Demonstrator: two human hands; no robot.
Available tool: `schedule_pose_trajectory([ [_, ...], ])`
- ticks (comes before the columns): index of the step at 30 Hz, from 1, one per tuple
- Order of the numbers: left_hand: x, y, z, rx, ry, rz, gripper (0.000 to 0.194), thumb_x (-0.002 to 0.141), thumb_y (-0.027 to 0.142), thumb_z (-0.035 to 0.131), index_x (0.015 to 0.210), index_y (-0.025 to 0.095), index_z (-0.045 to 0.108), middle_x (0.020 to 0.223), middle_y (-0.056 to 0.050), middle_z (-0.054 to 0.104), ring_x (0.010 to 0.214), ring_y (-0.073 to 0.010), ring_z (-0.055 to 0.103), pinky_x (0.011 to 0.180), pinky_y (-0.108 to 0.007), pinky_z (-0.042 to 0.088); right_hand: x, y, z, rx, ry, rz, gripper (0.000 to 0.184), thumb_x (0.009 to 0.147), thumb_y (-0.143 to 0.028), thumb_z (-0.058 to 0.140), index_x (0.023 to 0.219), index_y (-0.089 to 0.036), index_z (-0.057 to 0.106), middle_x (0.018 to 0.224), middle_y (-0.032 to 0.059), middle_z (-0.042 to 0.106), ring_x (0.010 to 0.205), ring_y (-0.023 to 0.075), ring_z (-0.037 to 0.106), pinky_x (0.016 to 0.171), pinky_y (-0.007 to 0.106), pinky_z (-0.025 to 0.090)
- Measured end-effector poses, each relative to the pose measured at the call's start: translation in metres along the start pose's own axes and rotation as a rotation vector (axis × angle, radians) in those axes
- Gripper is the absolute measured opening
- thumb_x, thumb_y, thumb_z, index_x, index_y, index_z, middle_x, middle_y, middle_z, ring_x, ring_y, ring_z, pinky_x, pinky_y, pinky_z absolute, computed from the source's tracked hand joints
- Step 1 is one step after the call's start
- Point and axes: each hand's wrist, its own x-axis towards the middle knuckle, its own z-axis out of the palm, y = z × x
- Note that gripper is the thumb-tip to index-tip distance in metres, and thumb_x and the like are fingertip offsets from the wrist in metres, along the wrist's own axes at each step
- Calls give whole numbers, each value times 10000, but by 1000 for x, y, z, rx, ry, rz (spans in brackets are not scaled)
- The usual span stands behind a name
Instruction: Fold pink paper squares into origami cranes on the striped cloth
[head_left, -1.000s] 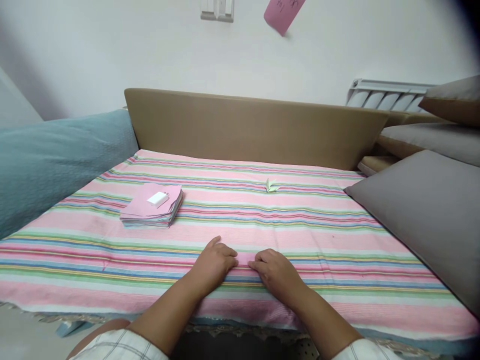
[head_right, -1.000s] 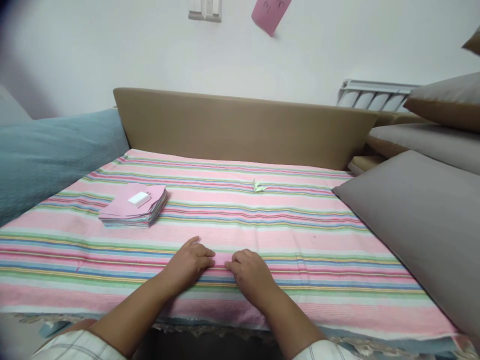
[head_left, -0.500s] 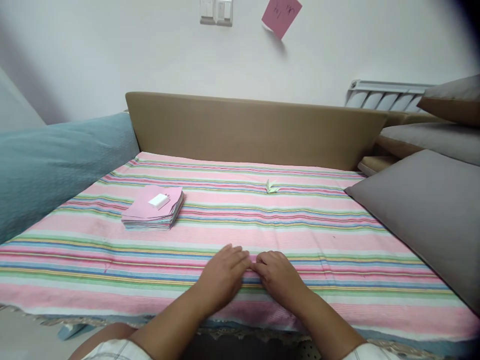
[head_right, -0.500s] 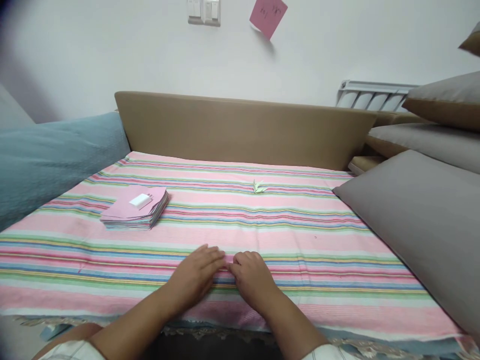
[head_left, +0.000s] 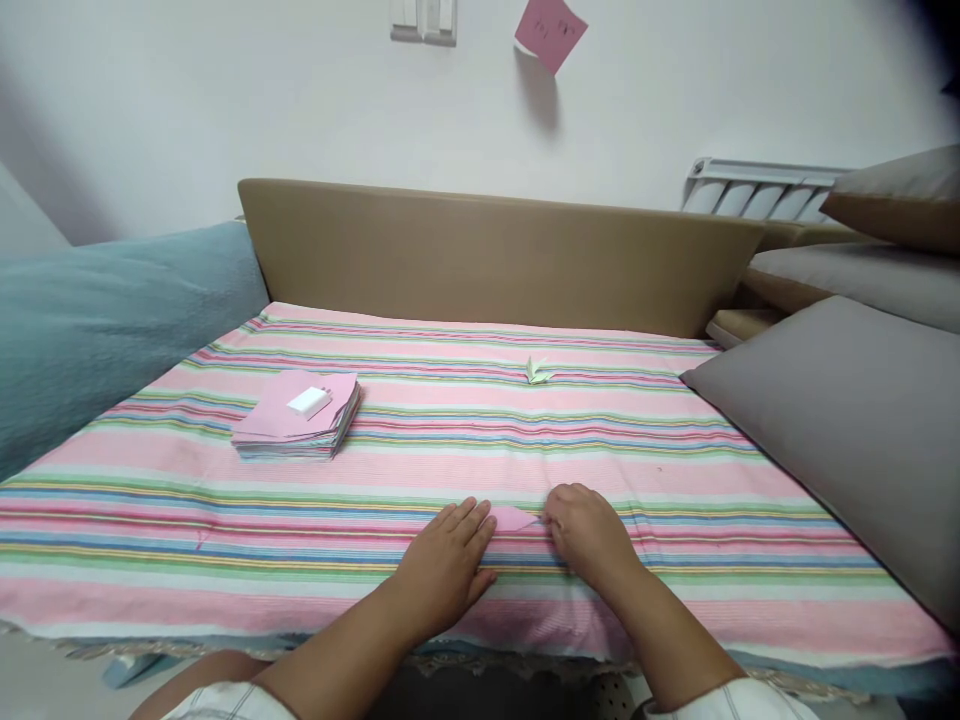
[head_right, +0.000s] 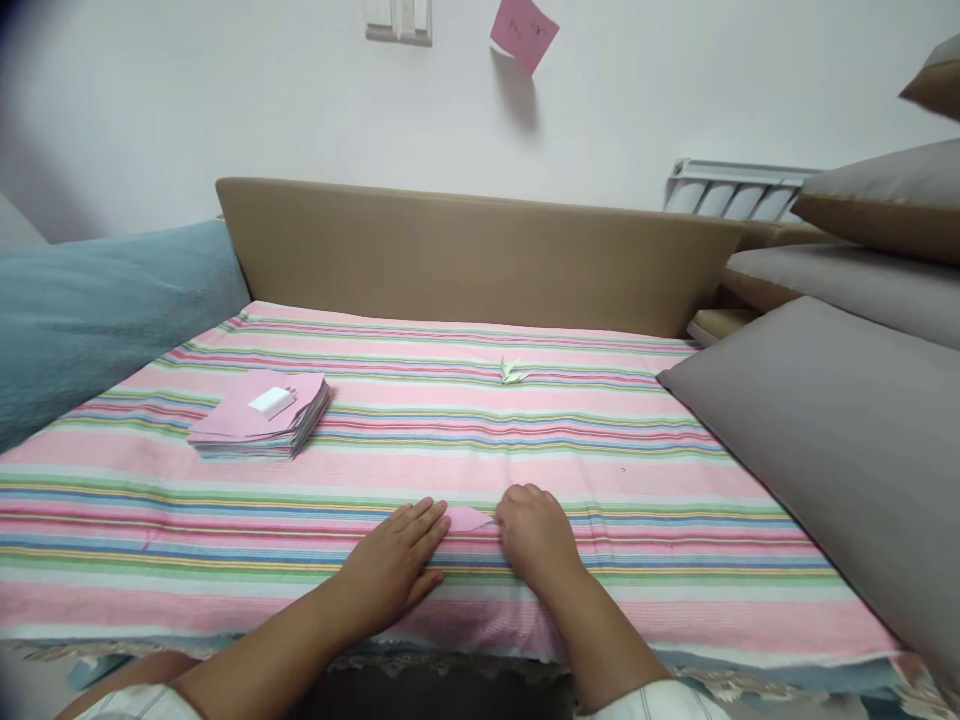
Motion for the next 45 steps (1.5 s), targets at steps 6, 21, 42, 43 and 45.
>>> schedule_pose_trajectory([
  [6, 1, -1, -5, -93, 20, -30, 544, 813, 404, 542, 1293, 171, 442, 1372, -107, 423, 1259, -280, 383, 1035, -457, 331, 4, -19, 20, 378, 128, -279, 207, 867, -155, 438, 963, -191, 618, 929, 43, 646, 868, 163, 547, 807, 295, 431],
  [21, 5, -33, 0, -204, 264, -116, 109, 796, 220, 593, 816, 225, 700, 946, -34, 684, 859, -190, 594, 766, -318, 481, 12, -21, 33, 348, 74, -245, 198, 875, -242, 501, 902, -263, 696, 881, 32, 645, 797, 165, 545, 692, 271, 429],
  [42, -12, -5, -12, 162, 75, -15, 302, 831, 133, 468, 1109, 144, 584, 1286, -101, 513, 1194, -268, 423, 1002, -440, 312, 3, -37, 20, 61, -65, -235, 283, 852, -128, 447, 994, -247, 660, 1018, 50, 628, 908, 188, 539, 790, 310, 402],
  [43, -13, -4, -10, 162, 50, -10, 329, 830, 131, 456, 1141, 132, 564, 1295, -110, 507, 1194, -270, 432, 997, -436, 321, 2, -39, 21, 55, -67, -223, 285, 845, -123, 451, 1002, -245, 655, 1079, 54, 618, 942, 197, 536, 813, 323, 399],
  [45, -15, -4, -8, 152, 1, -29, 359, 830, 131, 439, 1174, 136, 543, 1308, -113, 498, 1189, -274, 451, 976, -439, 346, -1, -41, 22, 46, -74, -205, 301, 829, -112, 460, 1032, -244, 639, 1184, 54, 585, 998, 213, 524, 845, 348, 389],
])
